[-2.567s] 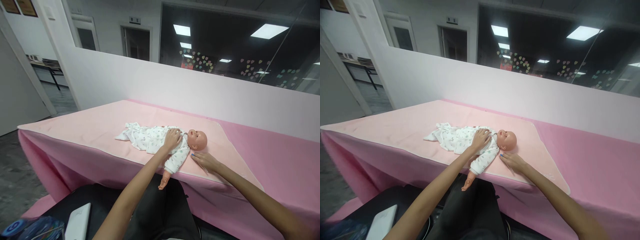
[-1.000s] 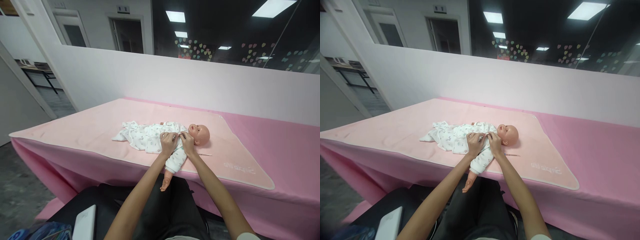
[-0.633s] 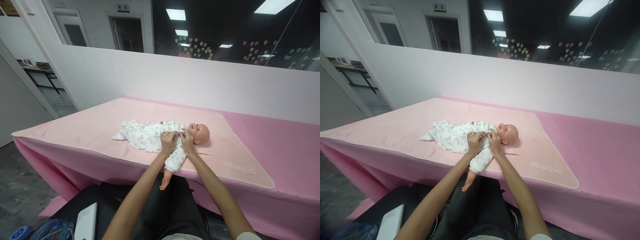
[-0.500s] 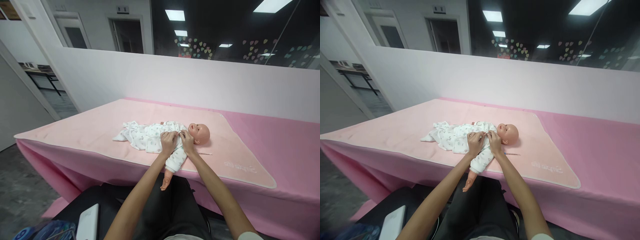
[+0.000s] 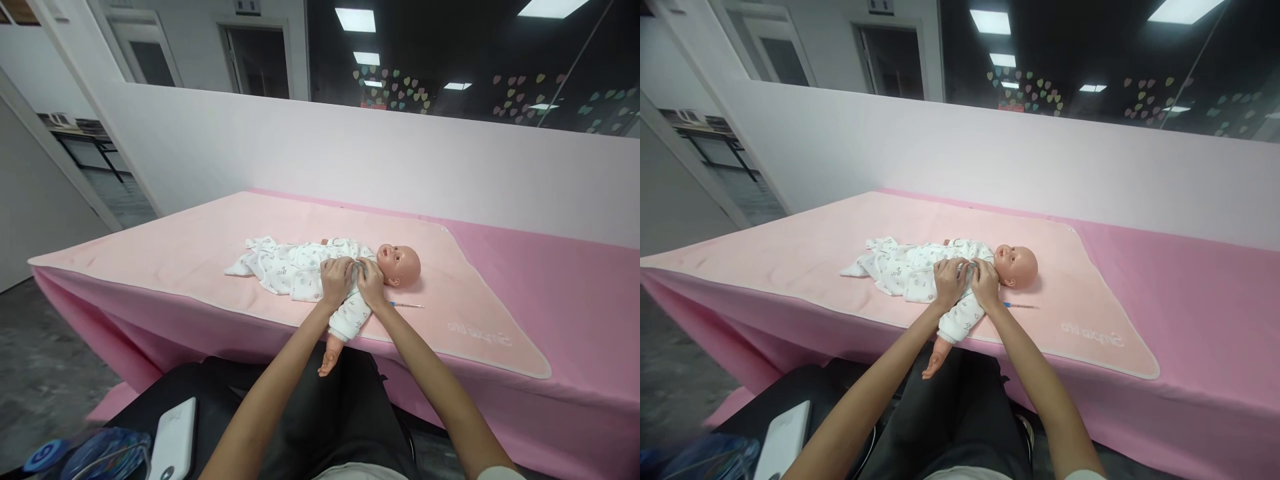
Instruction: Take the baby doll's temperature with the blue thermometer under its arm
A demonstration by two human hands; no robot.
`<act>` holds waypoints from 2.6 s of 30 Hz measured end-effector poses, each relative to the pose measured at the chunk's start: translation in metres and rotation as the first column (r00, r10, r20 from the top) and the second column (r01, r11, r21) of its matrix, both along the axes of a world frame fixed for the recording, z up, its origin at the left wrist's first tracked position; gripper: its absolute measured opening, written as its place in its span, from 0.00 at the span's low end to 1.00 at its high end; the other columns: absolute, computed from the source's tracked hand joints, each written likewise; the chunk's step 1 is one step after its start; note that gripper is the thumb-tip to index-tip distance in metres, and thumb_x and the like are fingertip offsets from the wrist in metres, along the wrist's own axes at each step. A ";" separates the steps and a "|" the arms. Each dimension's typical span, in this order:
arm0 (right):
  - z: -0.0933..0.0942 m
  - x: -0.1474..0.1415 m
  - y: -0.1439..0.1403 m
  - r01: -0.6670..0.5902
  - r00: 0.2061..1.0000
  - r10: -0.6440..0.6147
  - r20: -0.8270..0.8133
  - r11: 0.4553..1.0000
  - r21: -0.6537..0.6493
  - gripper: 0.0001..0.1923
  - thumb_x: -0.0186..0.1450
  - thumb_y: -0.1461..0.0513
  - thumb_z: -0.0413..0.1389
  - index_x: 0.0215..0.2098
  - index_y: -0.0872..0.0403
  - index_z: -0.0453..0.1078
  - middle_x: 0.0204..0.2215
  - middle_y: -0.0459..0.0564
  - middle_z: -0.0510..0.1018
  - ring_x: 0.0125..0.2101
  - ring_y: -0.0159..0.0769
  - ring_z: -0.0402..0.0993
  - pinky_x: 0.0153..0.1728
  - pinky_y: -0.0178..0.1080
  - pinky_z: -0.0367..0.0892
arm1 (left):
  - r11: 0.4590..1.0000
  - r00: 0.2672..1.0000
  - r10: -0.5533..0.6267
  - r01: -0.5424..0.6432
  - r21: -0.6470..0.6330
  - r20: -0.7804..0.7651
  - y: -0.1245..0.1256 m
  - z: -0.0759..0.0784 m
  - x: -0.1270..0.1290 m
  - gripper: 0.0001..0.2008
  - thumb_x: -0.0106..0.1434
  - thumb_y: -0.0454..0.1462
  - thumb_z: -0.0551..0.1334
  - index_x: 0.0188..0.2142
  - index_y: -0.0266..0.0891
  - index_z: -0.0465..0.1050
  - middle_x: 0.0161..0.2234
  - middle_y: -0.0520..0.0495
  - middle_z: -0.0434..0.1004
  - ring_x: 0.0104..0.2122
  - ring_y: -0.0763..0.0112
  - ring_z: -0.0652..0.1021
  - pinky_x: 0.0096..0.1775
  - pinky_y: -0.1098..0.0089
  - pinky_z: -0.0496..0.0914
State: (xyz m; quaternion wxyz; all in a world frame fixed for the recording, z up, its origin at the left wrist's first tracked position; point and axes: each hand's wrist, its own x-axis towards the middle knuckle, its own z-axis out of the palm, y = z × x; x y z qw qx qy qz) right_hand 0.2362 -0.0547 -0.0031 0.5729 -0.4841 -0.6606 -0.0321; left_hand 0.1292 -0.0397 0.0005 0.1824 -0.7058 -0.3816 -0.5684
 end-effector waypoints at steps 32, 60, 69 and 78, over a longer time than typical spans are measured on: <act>0.001 0.002 0.002 0.064 0.989 -0.057 -0.139 0.997 0.043 0.14 0.64 0.65 0.39 0.42 0.55 0.64 0.38 0.55 0.75 0.41 0.38 0.71 0.42 0.41 0.66 | 0.988 0.997 0.044 -0.035 -0.151 0.057 -0.007 0.004 -0.021 0.04 0.56 0.33 0.58 0.33 0.42 0.69 0.36 0.47 0.75 0.38 0.62 0.70 0.41 0.61 0.58; 0.007 -0.014 -0.002 0.038 0.962 -0.061 0.266 0.995 0.090 0.12 0.66 0.63 0.44 0.39 0.52 0.70 0.36 0.48 0.77 0.41 0.36 0.70 0.57 0.51 0.46 | 0.975 0.997 -0.013 0.031 -0.221 0.082 -0.002 0.000 -0.021 0.05 0.63 0.39 0.56 0.33 0.41 0.67 0.30 0.50 0.76 0.30 0.69 0.74 0.39 0.64 0.61; 0.006 -0.014 -0.001 0.027 0.963 -0.053 0.265 0.994 0.103 0.11 0.66 0.64 0.46 0.37 0.53 0.71 0.31 0.47 0.78 0.35 0.34 0.71 0.53 0.46 0.52 | 0.959 0.993 -0.018 0.051 -0.277 0.119 -0.004 0.004 -0.020 0.09 0.63 0.41 0.54 0.31 0.40 0.70 0.29 0.50 0.77 0.30 0.70 0.73 0.39 0.65 0.60; 0.006 -0.014 -0.004 -0.016 0.966 -0.030 0.257 0.984 0.177 0.10 0.65 0.65 0.48 0.33 0.53 0.71 0.27 0.45 0.77 0.30 0.32 0.70 0.49 0.43 0.57 | 0.852 0.976 -0.078 0.170 -0.496 0.201 -0.009 0.012 -0.030 0.13 0.62 0.45 0.53 0.31 0.41 0.72 0.28 0.51 0.75 0.32 0.70 0.73 0.40 0.67 0.61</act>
